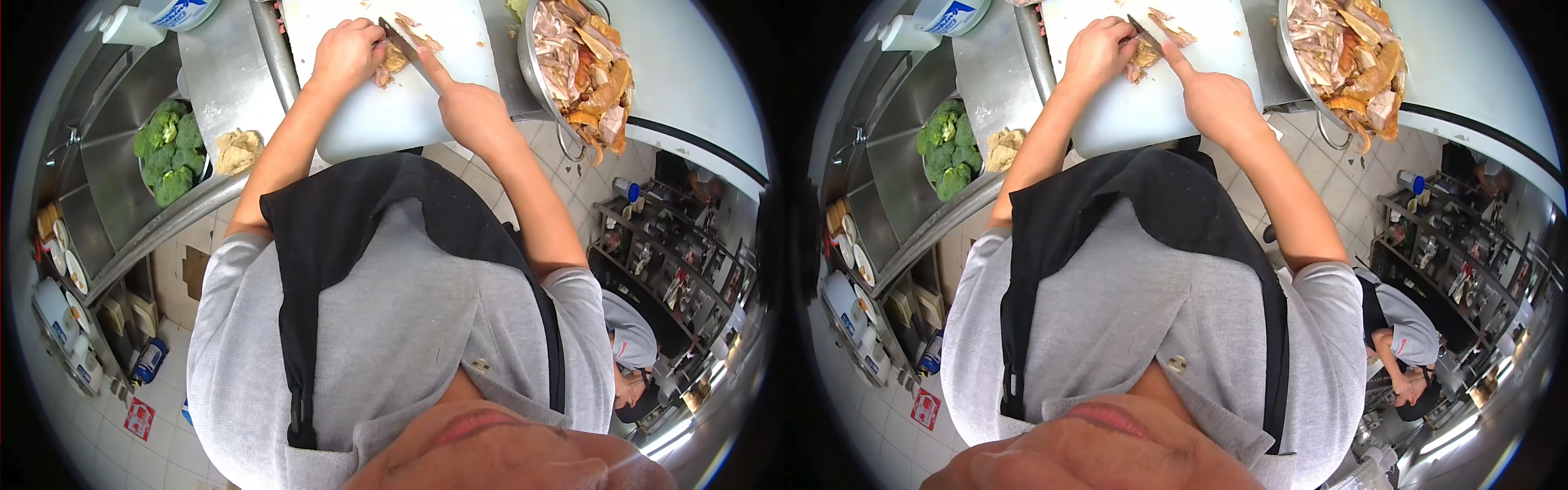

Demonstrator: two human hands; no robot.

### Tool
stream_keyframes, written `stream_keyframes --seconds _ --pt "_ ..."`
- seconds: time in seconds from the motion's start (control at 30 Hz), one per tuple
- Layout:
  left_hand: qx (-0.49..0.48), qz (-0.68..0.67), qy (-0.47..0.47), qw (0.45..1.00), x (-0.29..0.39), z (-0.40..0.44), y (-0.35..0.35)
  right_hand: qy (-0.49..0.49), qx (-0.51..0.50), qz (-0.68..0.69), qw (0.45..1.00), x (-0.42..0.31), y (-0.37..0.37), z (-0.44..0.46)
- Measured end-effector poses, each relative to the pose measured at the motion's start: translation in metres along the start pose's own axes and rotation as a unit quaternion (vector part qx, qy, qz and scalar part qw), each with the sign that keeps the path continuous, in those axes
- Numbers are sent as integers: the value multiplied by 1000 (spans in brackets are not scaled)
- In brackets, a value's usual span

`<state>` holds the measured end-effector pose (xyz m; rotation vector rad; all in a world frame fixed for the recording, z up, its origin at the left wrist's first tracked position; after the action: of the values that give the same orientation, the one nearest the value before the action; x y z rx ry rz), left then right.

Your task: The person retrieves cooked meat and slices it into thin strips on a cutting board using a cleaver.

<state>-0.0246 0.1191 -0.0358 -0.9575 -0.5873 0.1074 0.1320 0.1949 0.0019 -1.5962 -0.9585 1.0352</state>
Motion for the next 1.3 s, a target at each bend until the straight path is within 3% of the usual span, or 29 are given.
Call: stream_keyframes --seconds 0.2,0.27,0.33,0.37,0.77,0.93,1.07,1.23,1.3 --pt "-34 -2 -8 999 -4 0 3 -11 59 46 997 6 21 30" --pt "-44 -86 -42 994 -17 1 6 -11 64 43 997 10 13 31" --pt "-10 -62 -28 998 -20 1 -6 44 71 27 996 22 -1 24" --pt "20 -39 -15 999 -19 -1 -13 45 69 27 996 22 -7 20" --pt "-32 12 -21 999 -23 1 -2 -1 -36 -1 999 -7 -8 6" --pt "-34 47 -29 998 -23 0 -2 -17 35 30 999 -6 9 24" --pt "-24 49 -33 998 -25 0 -2 -7 12 43 999 3 15 8" --pt "-43 58 -33 997 -23 -1 -1 -7 77 76 994 8 21 38" --pt "-33 6 -39 999 -27 -2 -3 13 87 73 993 17 12 34"
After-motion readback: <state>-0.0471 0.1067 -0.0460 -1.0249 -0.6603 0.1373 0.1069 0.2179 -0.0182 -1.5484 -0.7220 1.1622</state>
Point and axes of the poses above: each hand's wrist, its own z-axis towards the middle knuckle, its own y-axis out of the palm, x = y × z, the point moved 9 cm from there along z, towards the middle knuckle, and after that the axes turned 6 degrees about x, right-handed, at the moved point
